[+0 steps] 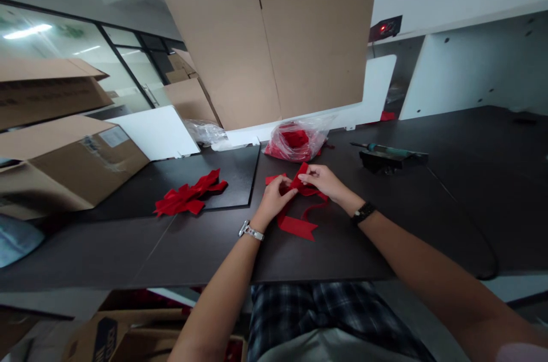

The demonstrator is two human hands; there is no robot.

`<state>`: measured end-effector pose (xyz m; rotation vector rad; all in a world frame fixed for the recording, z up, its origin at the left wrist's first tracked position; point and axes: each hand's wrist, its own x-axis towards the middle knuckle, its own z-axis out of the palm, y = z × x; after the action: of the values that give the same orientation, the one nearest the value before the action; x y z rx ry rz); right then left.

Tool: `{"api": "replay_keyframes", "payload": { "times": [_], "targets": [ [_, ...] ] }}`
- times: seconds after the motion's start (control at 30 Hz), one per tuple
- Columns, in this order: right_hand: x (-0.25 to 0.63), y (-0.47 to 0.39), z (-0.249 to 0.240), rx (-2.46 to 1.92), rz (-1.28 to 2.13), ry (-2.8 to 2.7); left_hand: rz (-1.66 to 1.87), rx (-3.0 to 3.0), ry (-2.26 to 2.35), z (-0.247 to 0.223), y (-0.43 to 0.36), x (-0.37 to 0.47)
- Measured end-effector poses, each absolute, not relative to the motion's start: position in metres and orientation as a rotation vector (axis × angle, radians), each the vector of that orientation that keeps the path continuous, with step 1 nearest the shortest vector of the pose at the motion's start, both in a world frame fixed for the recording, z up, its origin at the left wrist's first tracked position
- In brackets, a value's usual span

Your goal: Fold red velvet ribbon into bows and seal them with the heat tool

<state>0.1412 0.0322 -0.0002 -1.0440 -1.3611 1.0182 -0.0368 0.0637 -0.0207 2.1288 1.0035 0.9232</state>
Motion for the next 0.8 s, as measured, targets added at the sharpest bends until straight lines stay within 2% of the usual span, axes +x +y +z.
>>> {"api": "replay_keyframes", "payload": {
  "times": [0.2,0.43,0.8],
  "targets": [
    [0.154,0.035,-0.001,-1.082,0.981,-1.498,0.592,2.365,1.335,-0.026,0.064,-0.040],
    [0.156,0.037,-0.004,-1.021,0.770,-1.816,0.841,2.403,0.978,-0.020,0.066,-0.043],
    [0.151,0.034,-0.005,-0.958,0.624,-2.046,0.728,2.258,0.721,-0.021,0.064,-0.043]
  ]
}}
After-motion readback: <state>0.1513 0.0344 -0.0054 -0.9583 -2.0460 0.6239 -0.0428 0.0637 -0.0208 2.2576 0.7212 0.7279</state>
